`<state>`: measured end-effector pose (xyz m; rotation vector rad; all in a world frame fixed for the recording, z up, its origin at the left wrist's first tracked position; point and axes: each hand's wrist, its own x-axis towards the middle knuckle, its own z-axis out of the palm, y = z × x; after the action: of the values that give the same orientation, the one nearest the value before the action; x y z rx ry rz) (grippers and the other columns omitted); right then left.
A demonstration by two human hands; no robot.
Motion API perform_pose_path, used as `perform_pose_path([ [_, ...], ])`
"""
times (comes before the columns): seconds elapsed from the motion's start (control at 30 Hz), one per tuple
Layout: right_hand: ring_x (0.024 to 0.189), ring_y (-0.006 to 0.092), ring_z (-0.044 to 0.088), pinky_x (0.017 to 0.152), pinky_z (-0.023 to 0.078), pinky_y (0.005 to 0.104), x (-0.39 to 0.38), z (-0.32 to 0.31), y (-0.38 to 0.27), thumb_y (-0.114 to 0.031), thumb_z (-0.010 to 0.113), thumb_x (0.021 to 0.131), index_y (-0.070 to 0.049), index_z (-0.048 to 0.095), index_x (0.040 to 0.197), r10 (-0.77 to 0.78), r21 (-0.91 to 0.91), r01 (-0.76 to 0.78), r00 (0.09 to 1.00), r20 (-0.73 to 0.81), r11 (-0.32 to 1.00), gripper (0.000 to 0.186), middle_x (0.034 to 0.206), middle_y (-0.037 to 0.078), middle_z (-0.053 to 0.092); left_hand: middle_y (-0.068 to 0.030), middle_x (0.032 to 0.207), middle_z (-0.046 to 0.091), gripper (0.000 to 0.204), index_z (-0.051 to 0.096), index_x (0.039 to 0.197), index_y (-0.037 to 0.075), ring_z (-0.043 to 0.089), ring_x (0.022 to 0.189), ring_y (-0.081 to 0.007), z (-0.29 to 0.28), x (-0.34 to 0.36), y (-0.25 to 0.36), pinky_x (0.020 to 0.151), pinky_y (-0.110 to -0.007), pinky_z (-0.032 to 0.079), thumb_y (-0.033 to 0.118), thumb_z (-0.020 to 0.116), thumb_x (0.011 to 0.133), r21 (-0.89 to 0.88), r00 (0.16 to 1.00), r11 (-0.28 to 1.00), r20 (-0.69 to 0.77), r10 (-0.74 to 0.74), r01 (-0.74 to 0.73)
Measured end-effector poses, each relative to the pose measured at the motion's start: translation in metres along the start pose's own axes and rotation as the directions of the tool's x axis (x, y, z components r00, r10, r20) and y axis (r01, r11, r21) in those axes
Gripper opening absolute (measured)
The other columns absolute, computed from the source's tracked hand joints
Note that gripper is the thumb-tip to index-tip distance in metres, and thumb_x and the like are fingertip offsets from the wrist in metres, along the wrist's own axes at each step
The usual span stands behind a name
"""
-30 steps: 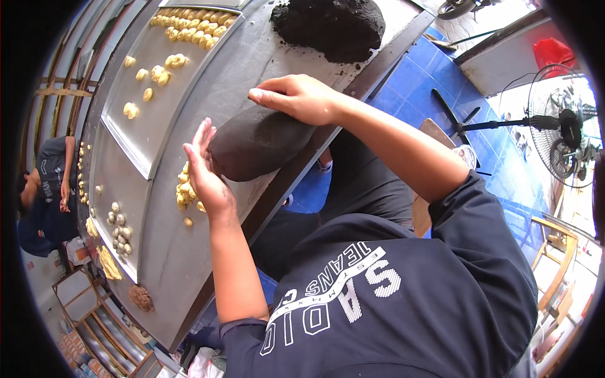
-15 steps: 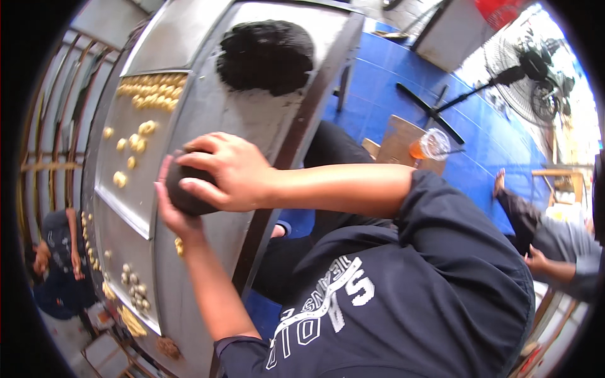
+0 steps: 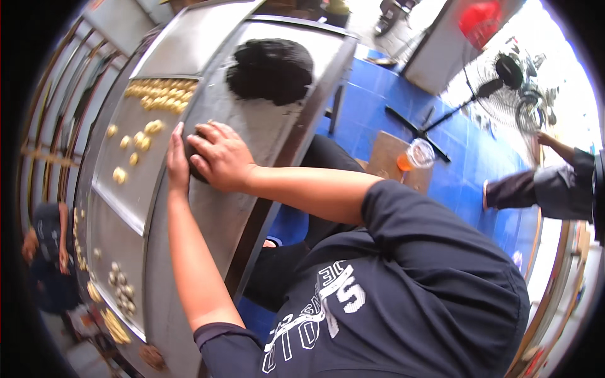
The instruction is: The person prepares dough by kneading a large dark mass on a table, tearing off small portions, and stuffing them with light-colored filling.
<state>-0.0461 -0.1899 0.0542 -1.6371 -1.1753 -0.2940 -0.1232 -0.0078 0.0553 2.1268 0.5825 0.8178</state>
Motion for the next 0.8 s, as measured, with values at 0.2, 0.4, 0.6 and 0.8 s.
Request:
perform_pose_path([
  [0.2,0.162,0.0488,0.041,0.135,0.030,0.0642,0.000,-0.024,-0.005,-0.050,0.078,0.099,-0.013,0.056,0.165,-0.353,-0.095,0.416,0.854,0.382,0.905,0.080,0.170,0.025,0.048,-0.0195,0.155,0.067,0.057,0.063,0.155,-0.003,0.062,0.145,-0.0303,-0.092,-0.147,0.082,0.128,-0.045,0.042,0.042,0.044,0.125,-0.416,0.951,0.899,-0.196,-0.237,0.139],
  [0.4,0.159,0.0463,0.044,0.136,0.029,0.0608,-0.004,-0.008,-0.007,-0.040,0.079,0.099,-0.015,0.055,0.165,-0.359,-0.187,0.465,0.835,0.416,0.865,0.074,0.165,0.022,0.052,-0.0108,0.123,0.080,0.029,0.077,0.132,-0.004,0.075,0.109,-0.0161,-0.136,-0.329,0.057,0.099,-0.031,0.059,0.020,0.069,0.117,-0.407,0.665,0.816,-0.479,-0.574,0.411],
  [0.6,0.160,0.0507,0.039,0.136,0.029,0.0626,-0.028,-0.011,0.002,-0.038,0.080,0.100,-0.022,0.048,0.172,-0.333,-0.210,0.432,0.862,0.382,0.877,0.081,0.171,0.027,0.043,-0.0187,0.127,0.076,0.035,0.076,0.135,0.000,0.073,0.117,-0.0337,-0.137,-0.352,0.050,0.102,-0.045,0.059,0.018,0.081,0.105,0.379,0.842,0.801,-0.469,-0.266,0.464],
  [0.8,0.162,0.0502,0.036,0.137,0.026,0.0634,-0.015,0.009,-0.016,-0.038,0.080,0.100,-0.022,0.046,0.173,-0.316,-0.241,0.417,0.875,0.367,0.876,0.082,0.171,0.027,0.042,-0.0235,0.151,0.068,0.053,0.069,0.147,0.001,0.063,0.139,-0.0433,-0.138,-0.274,-0.024,0.122,-0.052,0.048,0.027,0.083,0.103,0.577,0.911,0.766,-0.411,-0.028,0.284],
])
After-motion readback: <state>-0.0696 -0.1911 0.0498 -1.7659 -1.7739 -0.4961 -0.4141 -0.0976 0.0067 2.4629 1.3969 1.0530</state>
